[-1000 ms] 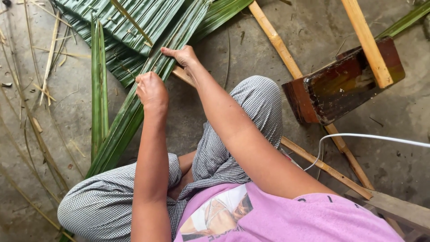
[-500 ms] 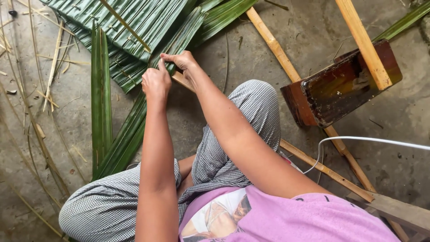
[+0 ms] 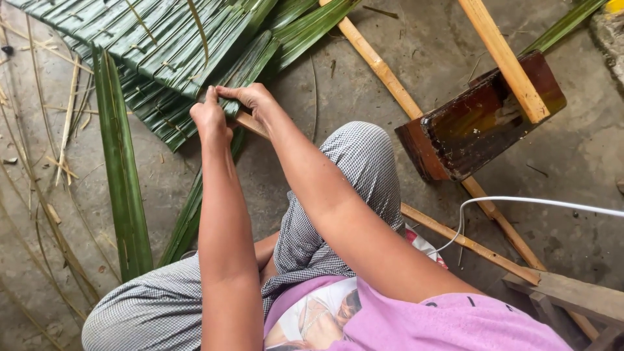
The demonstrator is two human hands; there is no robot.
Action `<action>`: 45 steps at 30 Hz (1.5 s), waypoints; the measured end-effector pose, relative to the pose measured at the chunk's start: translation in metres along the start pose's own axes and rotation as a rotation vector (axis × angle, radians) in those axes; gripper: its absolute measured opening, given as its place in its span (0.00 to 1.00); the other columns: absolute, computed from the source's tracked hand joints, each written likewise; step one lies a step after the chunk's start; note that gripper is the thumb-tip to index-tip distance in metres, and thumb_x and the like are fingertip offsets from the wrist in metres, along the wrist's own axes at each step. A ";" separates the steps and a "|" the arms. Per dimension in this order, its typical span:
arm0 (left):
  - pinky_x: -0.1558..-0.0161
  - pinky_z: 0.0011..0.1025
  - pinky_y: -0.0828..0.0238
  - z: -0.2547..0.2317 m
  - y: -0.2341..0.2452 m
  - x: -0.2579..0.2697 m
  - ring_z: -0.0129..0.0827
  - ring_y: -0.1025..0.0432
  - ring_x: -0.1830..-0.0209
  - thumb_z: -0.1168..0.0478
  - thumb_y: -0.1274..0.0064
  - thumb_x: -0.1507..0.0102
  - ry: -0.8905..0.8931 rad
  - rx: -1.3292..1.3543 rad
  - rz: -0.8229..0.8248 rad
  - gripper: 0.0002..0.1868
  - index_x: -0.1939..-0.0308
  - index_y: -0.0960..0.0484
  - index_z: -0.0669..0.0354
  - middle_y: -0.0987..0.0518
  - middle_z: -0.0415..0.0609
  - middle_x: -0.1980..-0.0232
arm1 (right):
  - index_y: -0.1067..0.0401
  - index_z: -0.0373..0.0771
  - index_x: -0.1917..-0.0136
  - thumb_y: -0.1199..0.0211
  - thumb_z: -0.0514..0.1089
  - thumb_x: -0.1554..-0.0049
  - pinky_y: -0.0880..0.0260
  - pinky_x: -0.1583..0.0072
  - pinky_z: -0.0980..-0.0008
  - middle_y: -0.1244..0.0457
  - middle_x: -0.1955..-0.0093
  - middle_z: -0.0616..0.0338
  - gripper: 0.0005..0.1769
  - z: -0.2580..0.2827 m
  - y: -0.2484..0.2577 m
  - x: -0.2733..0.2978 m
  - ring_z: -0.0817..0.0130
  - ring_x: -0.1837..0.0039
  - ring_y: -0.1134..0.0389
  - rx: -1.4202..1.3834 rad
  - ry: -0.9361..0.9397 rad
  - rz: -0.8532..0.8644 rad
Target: A person is sitting on the floor weaving palm leaves together to create a mat or roofing panel.
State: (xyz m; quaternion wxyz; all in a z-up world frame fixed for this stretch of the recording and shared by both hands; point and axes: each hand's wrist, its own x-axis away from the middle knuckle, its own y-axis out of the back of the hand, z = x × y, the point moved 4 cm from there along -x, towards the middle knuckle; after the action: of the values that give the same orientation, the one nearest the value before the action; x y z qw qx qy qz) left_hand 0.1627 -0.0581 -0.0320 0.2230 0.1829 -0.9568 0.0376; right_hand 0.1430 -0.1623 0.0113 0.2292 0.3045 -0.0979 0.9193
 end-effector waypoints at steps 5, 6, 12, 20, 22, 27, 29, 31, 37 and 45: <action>0.68 0.47 0.21 0.033 -0.001 -0.035 0.46 0.21 0.67 0.56 0.35 0.39 0.023 0.291 0.021 0.24 0.56 0.22 0.80 0.20 0.62 0.66 | 0.23 0.21 0.53 0.12 0.50 0.74 0.23 0.50 0.51 0.29 0.56 0.34 0.41 0.009 0.020 -0.014 0.39 0.48 0.25 0.118 0.070 -0.041; 0.70 0.43 0.19 0.034 -0.001 -0.035 0.45 0.20 0.70 0.59 0.36 0.39 0.017 0.385 0.045 0.19 0.60 0.21 0.78 0.20 0.60 0.69 | 0.25 0.27 0.64 0.20 0.61 0.69 0.26 0.62 0.57 0.34 0.68 0.44 0.35 0.015 0.026 -0.014 0.49 0.64 0.30 0.376 0.079 0.000; 0.69 0.45 0.15 0.064 0.000 -0.060 0.47 0.18 0.72 0.64 0.36 0.39 0.065 0.580 0.083 0.14 0.61 0.20 0.76 0.18 0.61 0.70 | 0.22 0.32 0.56 0.45 0.86 0.63 0.21 0.58 0.56 0.29 0.65 0.48 0.54 0.017 0.057 0.001 0.53 0.63 0.24 0.821 -0.068 0.116; 0.62 0.51 0.14 0.048 0.007 -0.032 0.48 0.18 0.64 0.63 0.35 0.38 0.161 0.675 0.183 0.13 0.57 0.18 0.71 0.17 0.59 0.65 | 0.23 0.32 0.52 0.36 0.87 0.69 0.25 0.52 0.33 0.28 0.59 0.45 0.56 -0.009 0.042 0.022 0.43 0.60 0.25 0.194 -0.367 0.313; 0.61 0.48 0.14 0.063 0.002 -0.051 0.47 0.17 0.65 0.64 0.33 0.39 0.131 0.695 0.217 0.12 0.59 0.18 0.70 0.17 0.59 0.66 | 0.49 0.27 0.21 0.15 0.50 0.65 0.27 0.41 0.44 0.48 0.22 0.38 0.68 0.008 0.038 0.036 0.43 0.25 0.42 -0.443 -0.286 0.186; 0.61 0.48 0.13 0.072 0.007 -0.057 0.50 0.16 0.63 0.65 0.33 0.39 0.119 0.715 0.233 0.11 0.60 0.17 0.71 0.17 0.62 0.63 | 0.55 0.24 0.21 0.15 0.45 0.64 0.42 0.26 0.43 0.55 0.21 0.34 0.70 -0.007 0.046 -0.050 0.44 0.19 0.53 -0.658 -0.024 0.045; 0.61 0.48 0.13 0.059 0.015 -0.043 0.49 0.16 0.63 0.66 0.33 0.39 0.118 0.711 0.237 0.11 0.60 0.17 0.71 0.17 0.62 0.63 | 0.52 0.22 0.23 0.16 0.41 0.64 0.44 0.25 0.46 0.52 0.23 0.36 0.67 0.009 0.051 -0.049 0.47 0.20 0.51 -0.708 0.084 -0.029; 0.63 0.22 0.24 0.027 0.025 -0.002 0.28 0.25 0.70 0.66 0.44 0.32 0.155 0.679 0.401 0.07 0.63 0.22 0.65 0.20 0.46 0.65 | 0.16 0.42 0.62 0.22 0.53 0.66 0.72 0.24 0.33 0.41 0.22 0.40 0.19 0.008 0.053 -0.077 0.42 0.15 0.66 -0.482 0.192 -0.010; 0.60 0.23 0.22 0.038 0.040 -0.001 0.30 0.23 0.66 0.67 0.44 0.32 0.190 0.707 0.385 0.06 0.60 0.21 0.69 0.19 0.49 0.62 | 0.19 0.31 0.53 0.23 0.47 0.63 0.35 0.34 0.57 0.30 0.43 0.44 0.26 0.014 0.056 -0.080 0.55 0.41 0.31 -0.577 0.138 -0.109; 0.60 0.49 0.13 0.098 0.040 -0.055 0.49 0.17 0.63 0.67 0.33 0.38 0.208 0.694 0.189 0.11 0.61 0.21 0.69 0.18 0.60 0.63 | 0.50 0.16 0.26 0.21 0.66 0.71 0.56 0.22 0.40 0.53 0.22 0.25 0.76 0.027 0.042 -0.015 0.37 0.19 0.55 -0.335 0.000 -0.159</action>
State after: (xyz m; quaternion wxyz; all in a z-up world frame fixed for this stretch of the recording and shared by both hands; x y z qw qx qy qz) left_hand 0.1536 -0.0172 -0.1438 0.2391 0.1539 -0.8720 0.3985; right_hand 0.1469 -0.2128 0.0219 0.3484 0.2688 -0.2252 0.8693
